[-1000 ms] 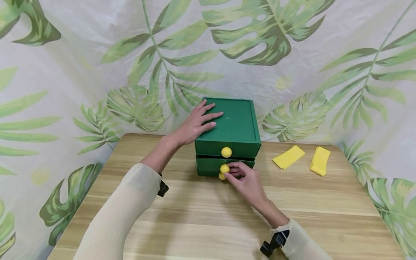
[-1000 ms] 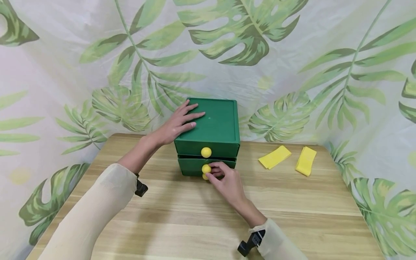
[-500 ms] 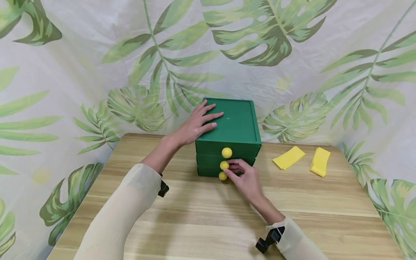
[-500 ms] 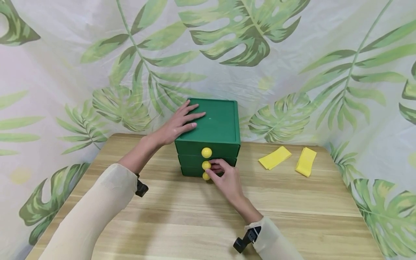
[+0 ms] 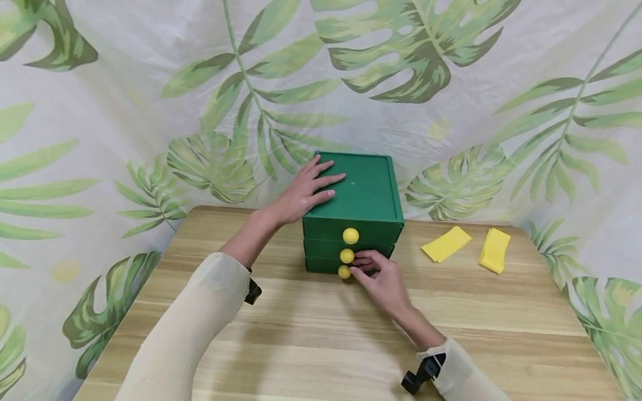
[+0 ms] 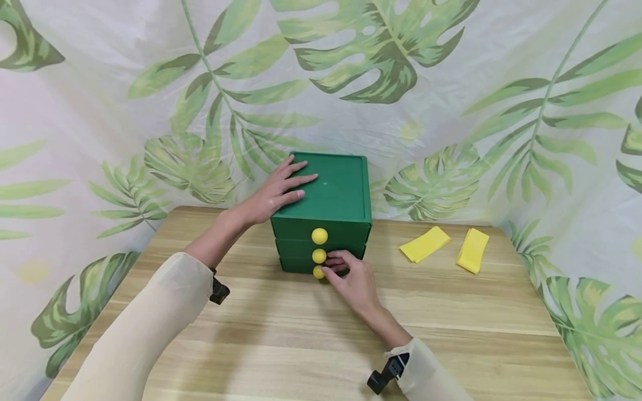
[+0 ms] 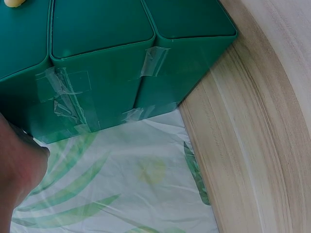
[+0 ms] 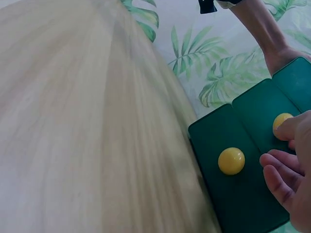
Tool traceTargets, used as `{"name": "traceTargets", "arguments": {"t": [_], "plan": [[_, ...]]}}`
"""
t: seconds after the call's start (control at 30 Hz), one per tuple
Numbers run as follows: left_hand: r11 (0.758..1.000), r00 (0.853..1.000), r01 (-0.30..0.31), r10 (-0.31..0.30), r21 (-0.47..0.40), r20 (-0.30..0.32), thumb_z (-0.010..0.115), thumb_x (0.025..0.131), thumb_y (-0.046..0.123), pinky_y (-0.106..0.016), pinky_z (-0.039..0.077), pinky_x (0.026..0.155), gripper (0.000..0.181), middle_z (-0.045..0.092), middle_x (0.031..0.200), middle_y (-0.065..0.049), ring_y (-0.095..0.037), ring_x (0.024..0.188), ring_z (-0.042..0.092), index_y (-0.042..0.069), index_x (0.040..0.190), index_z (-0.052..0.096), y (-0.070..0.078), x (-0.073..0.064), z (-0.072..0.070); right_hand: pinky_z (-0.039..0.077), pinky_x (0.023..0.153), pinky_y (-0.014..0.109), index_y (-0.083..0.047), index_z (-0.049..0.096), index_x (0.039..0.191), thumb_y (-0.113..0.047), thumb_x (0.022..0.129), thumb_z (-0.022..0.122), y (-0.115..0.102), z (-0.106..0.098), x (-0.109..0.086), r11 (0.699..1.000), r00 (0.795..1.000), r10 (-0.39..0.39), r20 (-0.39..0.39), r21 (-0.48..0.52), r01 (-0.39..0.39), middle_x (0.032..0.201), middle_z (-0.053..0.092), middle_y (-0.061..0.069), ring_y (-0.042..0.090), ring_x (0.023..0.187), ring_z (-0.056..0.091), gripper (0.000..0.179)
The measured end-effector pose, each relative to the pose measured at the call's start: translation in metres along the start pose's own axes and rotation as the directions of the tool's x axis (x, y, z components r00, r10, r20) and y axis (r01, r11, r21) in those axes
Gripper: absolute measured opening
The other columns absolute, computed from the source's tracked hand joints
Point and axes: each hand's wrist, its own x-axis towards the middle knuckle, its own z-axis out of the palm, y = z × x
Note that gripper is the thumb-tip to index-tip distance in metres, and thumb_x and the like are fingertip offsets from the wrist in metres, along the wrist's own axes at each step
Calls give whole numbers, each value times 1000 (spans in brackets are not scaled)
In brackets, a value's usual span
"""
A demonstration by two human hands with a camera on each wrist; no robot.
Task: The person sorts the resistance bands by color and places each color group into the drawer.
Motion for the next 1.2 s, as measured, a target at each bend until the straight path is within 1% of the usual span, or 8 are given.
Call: {"name": "traceTargets", "arguments": {"t": [0.07,0.17,0.3,0.4,0.53,0.73,0.87,1.2], "plan": [[1000,1000,0,0,-1,0,51,112,37,-58,-1,130,52,22,175,-14,-34,165,-5,20,162,48,0,0,0,61,68,27,-8,77,110,-7,90,86,3,-1,-2,1000,1000,4,27,-3,-4,97,80,3,17,83,76,22],[1000,1000,-7,7,1,-5,51,112,36,-58,-1,130,52,22,175,-15,-35,165,-5,20,161,49,0,0,0,63,72,30,-5,78,110,-6,90,86,9,-1,-4,1000,997,0,71,-22,1,97,80,5,18,84,76,22],[1000,1000,-14,14,2,-13,51,112,35,-58,-1,130,51,23,175,-16,-36,165,-4,19,161,50,1,0,-1,64,75,36,-3,77,111,-8,89,87,17,0,-6,997,993,-27,117,-67,35,98,80,8,18,84,77,24],[1000,1000,-15,15,0,-15,50,113,34,-57,0,130,50,24,174,-16,-36,165,-3,19,161,50,1,1,0,64,75,36,-3,77,113,-9,89,88,22,2,-6,993,990,-53,130,-95,66,98,80,10,18,82,77,27],[1000,1000,-16,16,-3,-17,49,113,34,-57,0,130,50,24,174,-16,-37,164,-2,19,160,50,1,1,0,63,75,32,-4,77,114,-9,88,88,28,6,-7,992,988,-71,135,-97,84,99,80,9,17,82,78,29],[1000,1000,-13,13,1,-13,49,113,34,-57,-1,130,50,23,175,-15,-35,165,-4,19,161,50,0,1,0,63,76,33,-4,76,117,-6,89,86,31,10,-7,995,988,-62,144,-70,73,102,80,9,20,84,78,30],[1000,1000,-15,15,6,-16,50,112,34,-58,-1,130,51,23,175,-15,-35,165,-4,19,161,50,0,1,-1,63,76,32,-3,77,117,-6,89,86,33,12,-6,994,987,-75,142,-65,85,102,80,9,20,84,79,30],[1000,1000,-20,20,7,-16,49,113,34,-58,0,130,50,23,175,-16,-36,165,-3,19,161,49,0,0,0,63,73,30,-7,78,111,-5,86,88,38,21,-6,994,994,-71,82,-80,77,97,81,5,17,83,79,27]]}}
